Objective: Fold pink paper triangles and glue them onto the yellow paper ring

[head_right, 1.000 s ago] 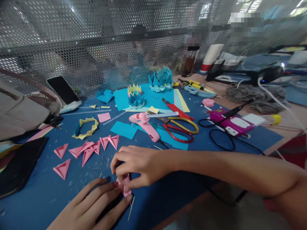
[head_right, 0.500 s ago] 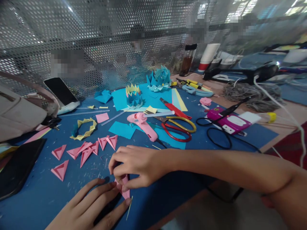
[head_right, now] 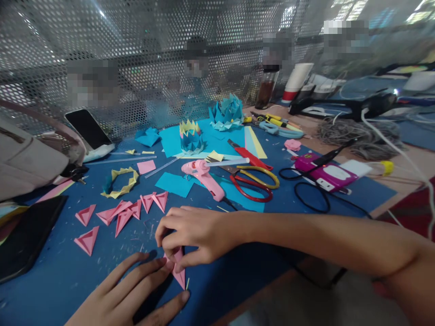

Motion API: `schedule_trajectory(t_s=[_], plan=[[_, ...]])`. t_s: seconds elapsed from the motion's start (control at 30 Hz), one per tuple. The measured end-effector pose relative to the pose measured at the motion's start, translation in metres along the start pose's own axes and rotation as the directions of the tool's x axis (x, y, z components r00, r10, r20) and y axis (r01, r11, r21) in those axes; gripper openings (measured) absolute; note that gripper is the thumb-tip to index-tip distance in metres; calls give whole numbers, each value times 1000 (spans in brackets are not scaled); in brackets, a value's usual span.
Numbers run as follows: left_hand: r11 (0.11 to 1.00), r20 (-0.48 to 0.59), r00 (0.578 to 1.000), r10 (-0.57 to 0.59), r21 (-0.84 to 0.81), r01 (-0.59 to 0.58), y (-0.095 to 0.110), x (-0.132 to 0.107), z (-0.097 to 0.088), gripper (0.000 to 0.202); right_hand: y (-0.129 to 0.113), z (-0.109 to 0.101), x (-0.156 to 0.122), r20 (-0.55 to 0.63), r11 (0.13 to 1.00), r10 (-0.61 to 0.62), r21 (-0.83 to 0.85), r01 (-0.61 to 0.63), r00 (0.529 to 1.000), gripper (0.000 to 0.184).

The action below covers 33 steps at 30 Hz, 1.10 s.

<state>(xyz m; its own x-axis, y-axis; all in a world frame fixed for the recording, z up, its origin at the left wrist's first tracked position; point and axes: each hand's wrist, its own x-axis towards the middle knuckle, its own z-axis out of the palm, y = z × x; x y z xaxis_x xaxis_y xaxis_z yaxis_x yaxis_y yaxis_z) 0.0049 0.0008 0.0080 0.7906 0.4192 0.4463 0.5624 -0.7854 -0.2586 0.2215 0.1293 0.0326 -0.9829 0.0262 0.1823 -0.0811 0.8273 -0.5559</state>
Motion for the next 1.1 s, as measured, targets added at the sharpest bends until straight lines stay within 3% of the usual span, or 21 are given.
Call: schedule_trajectory(t_s=[0.33, 0.4, 0.47, 0.53, 0.7, 0.83, 1.1], plan=[[1000, 3, 1000, 16, -16, -16, 1, 3, 2, 40, -2, 0, 0, 6, 999, 41, 28, -41, 999, 6], [996, -133, 987, -87, -21, 85, 2, 3, 4, 46, -2, -1, 0, 5, 997, 48, 52, -48, 999, 7], [1000, 15, 1000, 6, -24, -5, 1, 2, 2, 40, -1, -2, 1, 3, 995, 49, 89, -50, 999, 11], [1000, 31, 999, 15, -19, -15, -1, 3, -1, 39, -1, -3, 2, -1, 992, 51, 118, -51, 999, 14], [999, 37, 999, 36, -13, -35, -3, 3, -5, 38, -1, -1, 2, -14, 992, 74, 106, -72, 997, 14], [999, 7, 1000, -25, -38, 25, 2, 2, 1, 40, -4, 1, 2, -30, 995, 72, 67, -70, 997, 13], [998, 26, 999, -39, -41, 40, 3, 4, 3, 42, -7, 4, 0, -27, 993, 37, -114, -40, 999, 11]])
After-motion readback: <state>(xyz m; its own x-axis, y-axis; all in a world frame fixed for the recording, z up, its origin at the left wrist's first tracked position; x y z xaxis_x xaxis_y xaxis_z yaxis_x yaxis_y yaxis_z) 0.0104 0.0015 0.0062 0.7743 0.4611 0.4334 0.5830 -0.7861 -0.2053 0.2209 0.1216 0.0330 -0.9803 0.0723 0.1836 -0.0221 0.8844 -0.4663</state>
